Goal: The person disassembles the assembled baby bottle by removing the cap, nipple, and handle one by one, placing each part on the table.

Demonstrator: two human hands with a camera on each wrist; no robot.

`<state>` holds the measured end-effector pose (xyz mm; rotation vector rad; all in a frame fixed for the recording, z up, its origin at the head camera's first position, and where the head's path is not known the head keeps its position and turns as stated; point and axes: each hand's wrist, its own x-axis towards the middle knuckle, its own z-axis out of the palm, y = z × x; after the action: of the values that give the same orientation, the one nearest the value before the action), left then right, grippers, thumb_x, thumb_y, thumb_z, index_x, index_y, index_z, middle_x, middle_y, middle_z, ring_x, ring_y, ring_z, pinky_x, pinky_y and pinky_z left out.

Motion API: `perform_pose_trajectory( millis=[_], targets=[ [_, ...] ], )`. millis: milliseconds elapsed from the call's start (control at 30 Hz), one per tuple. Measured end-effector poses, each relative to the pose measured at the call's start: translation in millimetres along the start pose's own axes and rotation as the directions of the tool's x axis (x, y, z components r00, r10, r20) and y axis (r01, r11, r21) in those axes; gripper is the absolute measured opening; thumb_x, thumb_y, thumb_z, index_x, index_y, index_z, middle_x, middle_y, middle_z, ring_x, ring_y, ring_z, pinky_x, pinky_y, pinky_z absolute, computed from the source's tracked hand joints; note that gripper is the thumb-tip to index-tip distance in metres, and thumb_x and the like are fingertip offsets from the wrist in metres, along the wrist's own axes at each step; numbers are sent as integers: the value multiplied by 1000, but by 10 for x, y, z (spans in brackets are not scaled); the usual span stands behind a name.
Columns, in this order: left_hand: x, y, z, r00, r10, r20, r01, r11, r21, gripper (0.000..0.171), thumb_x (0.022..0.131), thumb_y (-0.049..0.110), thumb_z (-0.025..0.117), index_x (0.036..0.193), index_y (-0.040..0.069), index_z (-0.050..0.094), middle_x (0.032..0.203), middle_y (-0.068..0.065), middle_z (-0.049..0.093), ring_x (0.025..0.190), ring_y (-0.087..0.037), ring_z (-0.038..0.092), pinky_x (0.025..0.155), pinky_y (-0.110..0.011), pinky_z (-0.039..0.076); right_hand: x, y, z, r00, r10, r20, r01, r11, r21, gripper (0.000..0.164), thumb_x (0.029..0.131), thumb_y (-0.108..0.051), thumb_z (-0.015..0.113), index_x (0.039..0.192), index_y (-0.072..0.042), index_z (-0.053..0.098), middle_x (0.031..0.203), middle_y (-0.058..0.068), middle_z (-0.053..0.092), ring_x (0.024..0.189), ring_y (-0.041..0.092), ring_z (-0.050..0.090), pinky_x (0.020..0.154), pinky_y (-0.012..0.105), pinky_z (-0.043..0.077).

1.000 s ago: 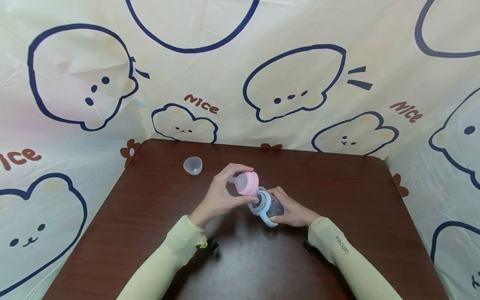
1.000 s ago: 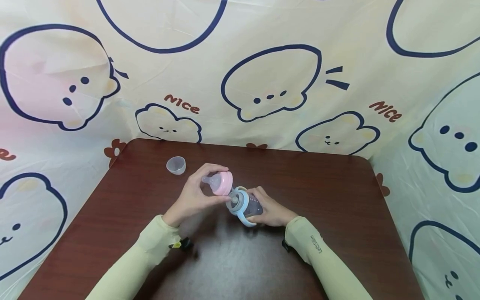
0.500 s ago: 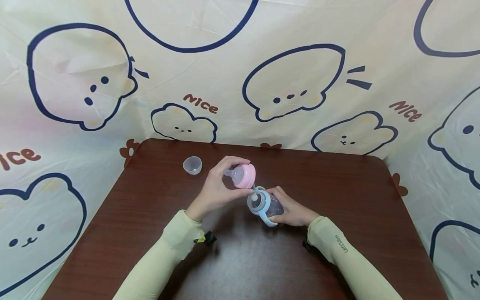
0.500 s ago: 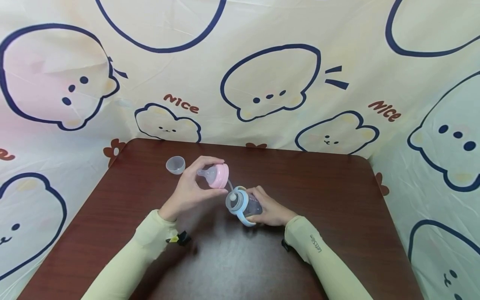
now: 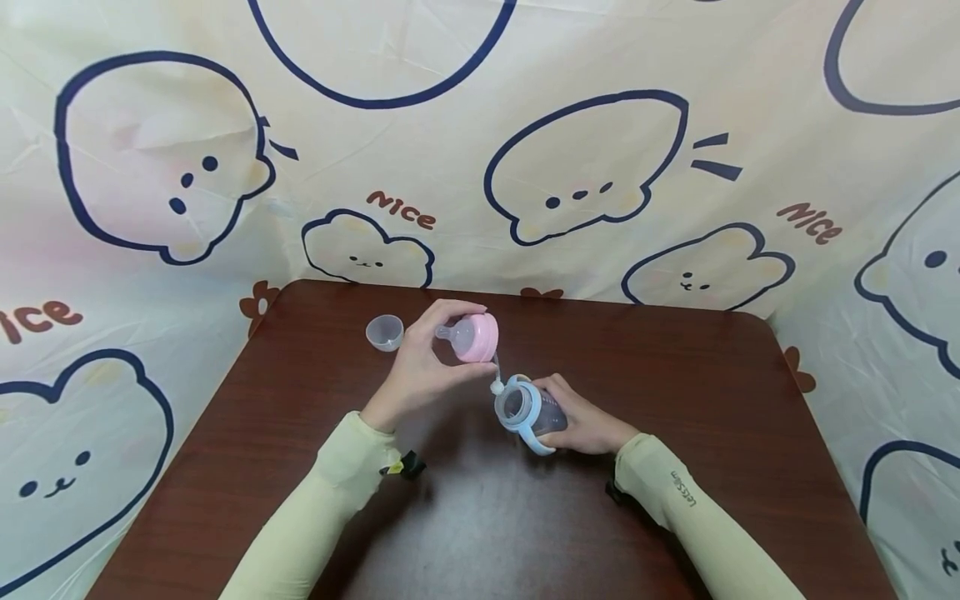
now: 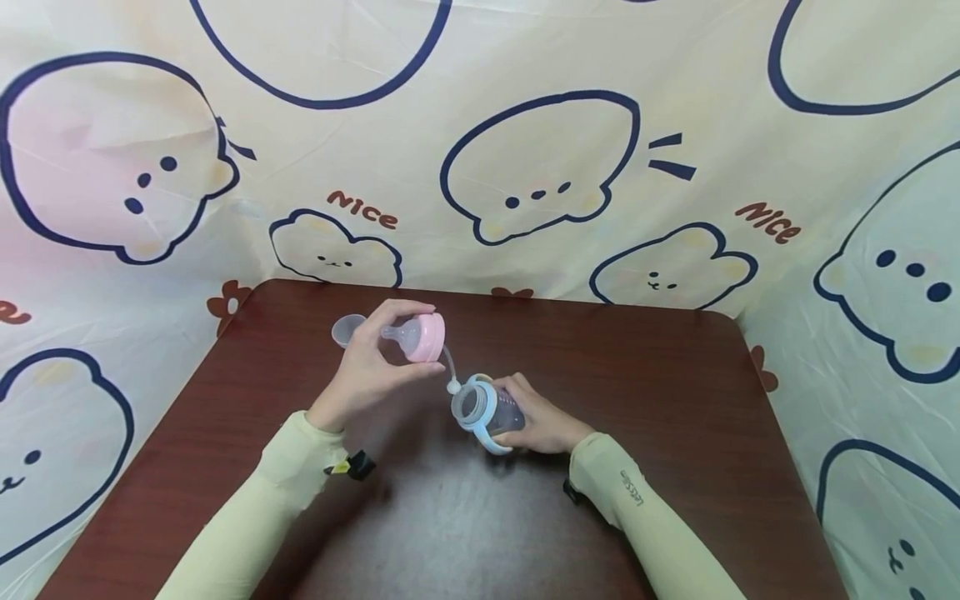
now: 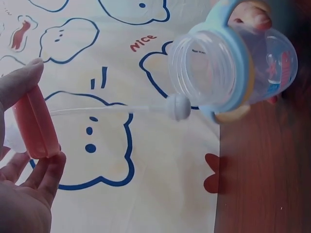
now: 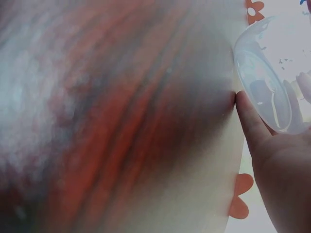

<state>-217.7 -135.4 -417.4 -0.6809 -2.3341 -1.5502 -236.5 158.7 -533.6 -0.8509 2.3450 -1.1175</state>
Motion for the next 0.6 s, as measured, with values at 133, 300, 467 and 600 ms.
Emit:
perform_pose_trajectory(
  millis=[133, 300, 467, 600],
  targets=[
    [33, -16, -30, 1000, -31, -6, 31, 1000, 1, 70, 73, 30, 96, 136, 27, 63, 130, 12, 62, 118, -11, 57, 95, -45, 55, 0, 1, 2, 1000, 5, 3, -5, 1000, 6, 76, 85, -18, 83, 147, -24, 40, 136, 1, 40, 122, 22, 45, 98, 43, 43],
    [86, -83, -47, 998, -63, -11, 63, 998, 7, 68, 75, 32, 95, 135, 29, 63, 131, 12, 61, 119, -12, 56, 92, -46, 56, -1, 9, 10, 1000, 20, 2, -20, 1000, 16, 77, 86, -20, 84, 148, -25, 39, 137, 1, 40, 125, 23, 44, 101, 46, 42],
    [160, -231, -35, 997, -79, -3, 79, 997, -2, 68, 75, 31, 95, 136, 30, 63, 132, 11, 62, 121, -14, 55, 95, -46, 55, -14, -8, -1, 1000, 20, 5, -20, 999, 25, 77, 85, -20, 85, 148, -25, 39, 137, 1, 40, 125, 23, 44, 102, 46, 41],
    [223, -359, -23, 995, -104, 1, 104, 994, 19, 69, 75, 32, 95, 135, 32, 63, 133, 9, 62, 121, -15, 55, 99, -47, 54, -13, -26, -7, 1000, 14, 5, -14, 1000, 25, 77, 85, -21, 84, 148, -26, 40, 137, 0, 40, 125, 23, 44, 103, 46, 41]
  ],
)
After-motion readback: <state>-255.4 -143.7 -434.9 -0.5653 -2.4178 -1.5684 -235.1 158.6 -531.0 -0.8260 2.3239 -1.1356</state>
